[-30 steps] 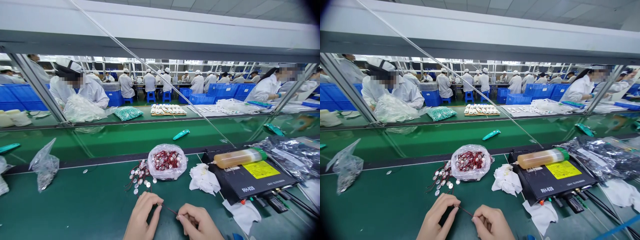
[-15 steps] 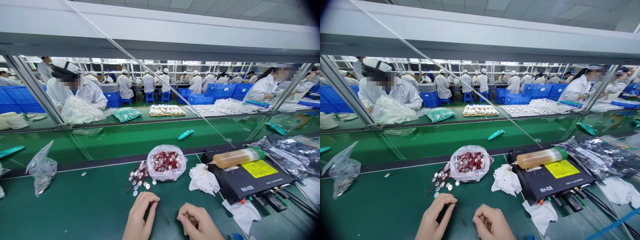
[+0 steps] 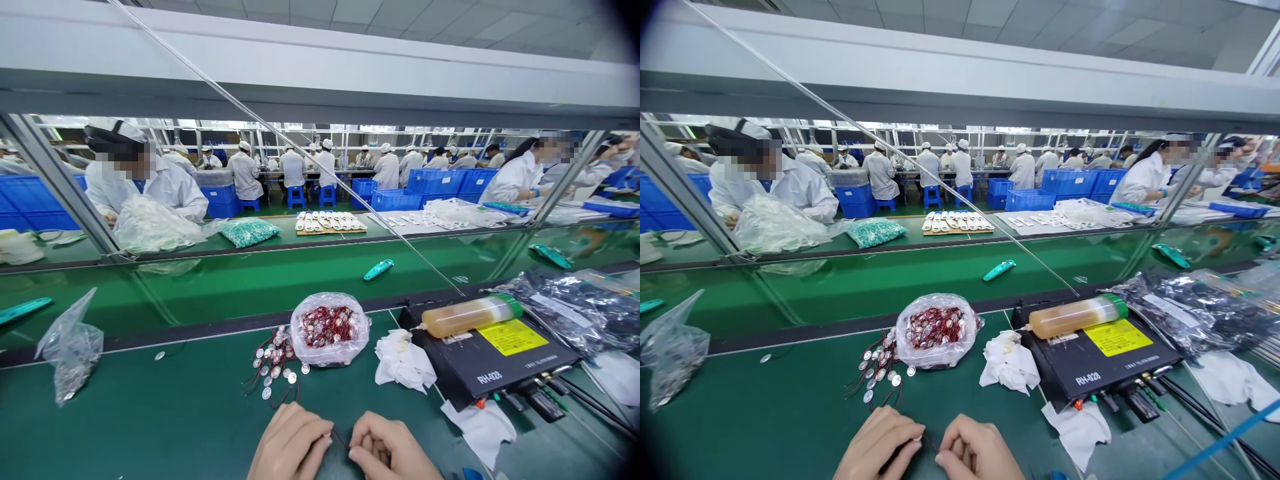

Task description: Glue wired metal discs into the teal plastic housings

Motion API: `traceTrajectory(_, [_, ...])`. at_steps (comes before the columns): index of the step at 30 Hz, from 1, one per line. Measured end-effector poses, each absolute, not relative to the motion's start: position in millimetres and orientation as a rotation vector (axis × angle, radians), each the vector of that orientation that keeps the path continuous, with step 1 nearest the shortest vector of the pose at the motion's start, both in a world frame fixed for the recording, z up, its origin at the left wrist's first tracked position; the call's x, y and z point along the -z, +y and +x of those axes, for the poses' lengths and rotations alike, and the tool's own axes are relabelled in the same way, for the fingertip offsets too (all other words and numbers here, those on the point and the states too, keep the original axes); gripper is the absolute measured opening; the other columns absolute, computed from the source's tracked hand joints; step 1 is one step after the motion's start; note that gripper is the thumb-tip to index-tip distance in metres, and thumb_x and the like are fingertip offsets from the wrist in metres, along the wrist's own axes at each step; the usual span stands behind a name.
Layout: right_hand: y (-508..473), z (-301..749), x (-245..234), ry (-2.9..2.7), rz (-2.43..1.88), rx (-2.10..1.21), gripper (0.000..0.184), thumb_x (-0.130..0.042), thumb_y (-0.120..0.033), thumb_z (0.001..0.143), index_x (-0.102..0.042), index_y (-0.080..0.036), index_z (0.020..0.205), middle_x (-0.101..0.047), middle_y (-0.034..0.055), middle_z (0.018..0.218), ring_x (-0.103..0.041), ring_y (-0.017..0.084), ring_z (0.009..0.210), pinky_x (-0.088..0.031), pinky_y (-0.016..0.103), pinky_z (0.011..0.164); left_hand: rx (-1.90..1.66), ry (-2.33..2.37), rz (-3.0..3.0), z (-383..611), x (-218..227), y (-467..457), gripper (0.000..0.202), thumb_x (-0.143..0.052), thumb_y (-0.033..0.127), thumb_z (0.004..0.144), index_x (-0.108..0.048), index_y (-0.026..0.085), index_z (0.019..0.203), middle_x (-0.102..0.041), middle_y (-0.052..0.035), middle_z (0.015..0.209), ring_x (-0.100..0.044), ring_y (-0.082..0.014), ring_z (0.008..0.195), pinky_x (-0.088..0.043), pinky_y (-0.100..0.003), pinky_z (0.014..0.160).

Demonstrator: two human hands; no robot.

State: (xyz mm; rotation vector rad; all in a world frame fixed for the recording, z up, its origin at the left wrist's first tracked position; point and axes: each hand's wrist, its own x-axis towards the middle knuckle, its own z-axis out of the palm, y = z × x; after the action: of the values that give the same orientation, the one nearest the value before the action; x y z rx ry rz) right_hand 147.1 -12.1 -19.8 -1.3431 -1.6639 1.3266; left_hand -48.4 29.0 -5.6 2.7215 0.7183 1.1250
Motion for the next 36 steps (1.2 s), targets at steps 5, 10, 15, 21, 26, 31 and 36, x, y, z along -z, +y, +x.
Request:
traceTrajectory(5, [-12.6, 147.0, 21.4, -1.674, -1.28, -1.348, 0.029, -0.056, -0.046, 0.071, -0.044, -0.02, 0.072, -0.043, -0.0037, 0.056, -0.038, 0.009, 0.048, -0.028, 0.02, 0.045, -1.09, 0.686, 2.716, -49.0, 4.4, 27.6, 0.009, -0.047, 0.019, 0.093, -0.056, 0.02, 0.09, -0.066, 0.0005, 0.069, -0.055, -0.014, 0.059, -0.043, -0.025, 0.056])
traceTrajectory(10, [-12.8, 146.1, 24.1, -1.637, -1.291, -1.288, 0.031, -0.044, -0.05, 0.081, -0.042, -0.02, 0.075, -0.043, -0.0036, 0.054, -0.037, 0.009, 0.044, -0.027, 0.02, 0.044, -1.107, 0.704, 2.731, -48.0, 3.9, 26.3, 0.014, -0.046, 0.022, 0.094, -0.056, 0.02, 0.085, -0.063, 0.0017, 0.062, -0.053, -0.0134, 0.054, -0.042, -0.024, 0.052])
traceTrajectory(15, [-14.5, 147.9, 24.9, -1.593, -1.309, -1.253, 0.039, -0.047, -0.057, 0.081, -0.045, -0.018, 0.082, -0.042, -0.0048, 0.056, -0.036, 0.008, 0.044, -0.027, 0.02, 0.043, -1.1, 0.72, 2.688, -48.3, 5.8, 26.1, 0.007, -0.05, 0.018, 0.091, -0.055, 0.02, 0.087, -0.066, 0.0007, 0.069, -0.056, -0.0138, 0.059, -0.044, -0.024, 0.055])
traceTrajectory(21, [-16.3, 146.3, 22.9, -1.582, -1.329, -1.278, 0.04, -0.046, -0.058, 0.083, -0.047, -0.018, 0.081, -0.044, -0.0043, 0.057, -0.037, 0.007, 0.041, -0.028, 0.018, 0.038, -1.154, 0.749, 2.626, -47.5, 7.8, 23.3, 0.011, -0.049, 0.011, 0.088, -0.055, 0.02, 0.092, -0.068, -0.0016, 0.077, -0.06, -0.0139, 0.065, -0.048, -0.025, 0.061])
traceTrajectory(26, [-14.8, 147.3, 24.6, -1.584, -1.357, -1.301, 0.038, -0.048, -0.057, 0.082, -0.047, -0.019, 0.078, -0.044, -0.0043, 0.057, -0.037, 0.007, 0.041, -0.028, 0.017, 0.037, -1.146, 0.813, 2.603, -47.2, 7.4, 23.1, 0.011, -0.048, 0.013, 0.09, -0.055, 0.019, 0.094, -0.066, -0.0011, 0.073, -0.059, -0.014, 0.062, -0.049, -0.024, 0.058])
traceTrajectory(31, [-15.5, 148.3, 23.8, -1.621, -1.365, -1.257, 0.038, -0.046, -0.056, 0.083, -0.046, -0.019, 0.074, -0.045, -0.0036, 0.057, -0.04, 0.007, 0.042, -0.03, 0.018, 0.039, -1.181, 0.839, 2.611, -47.5, 9.6, 21.6, 0.015, -0.048, 0.012, 0.089, -0.054, 0.018, 0.101, -0.065, -0.0018, 0.074, -0.059, -0.0147, 0.063, -0.05, -0.026, 0.062])
traceTrajectory(36, [-14.9, 148.4, 23.9, -1.619, -1.346, -1.26, 0.041, -0.045, -0.059, 0.083, -0.045, -0.019, 0.074, -0.045, -0.0035, 0.057, -0.04, 0.007, 0.041, -0.029, 0.018, 0.039, -1.111, 0.848, 2.617, -49.0, 7.7, 21.5, 0.016, -0.053, 0.016, 0.087, -0.053, 0.02, 0.102, -0.066, -0.0026, 0.079, -0.061, -0.0166, 0.068, -0.052, -0.029, 0.065])
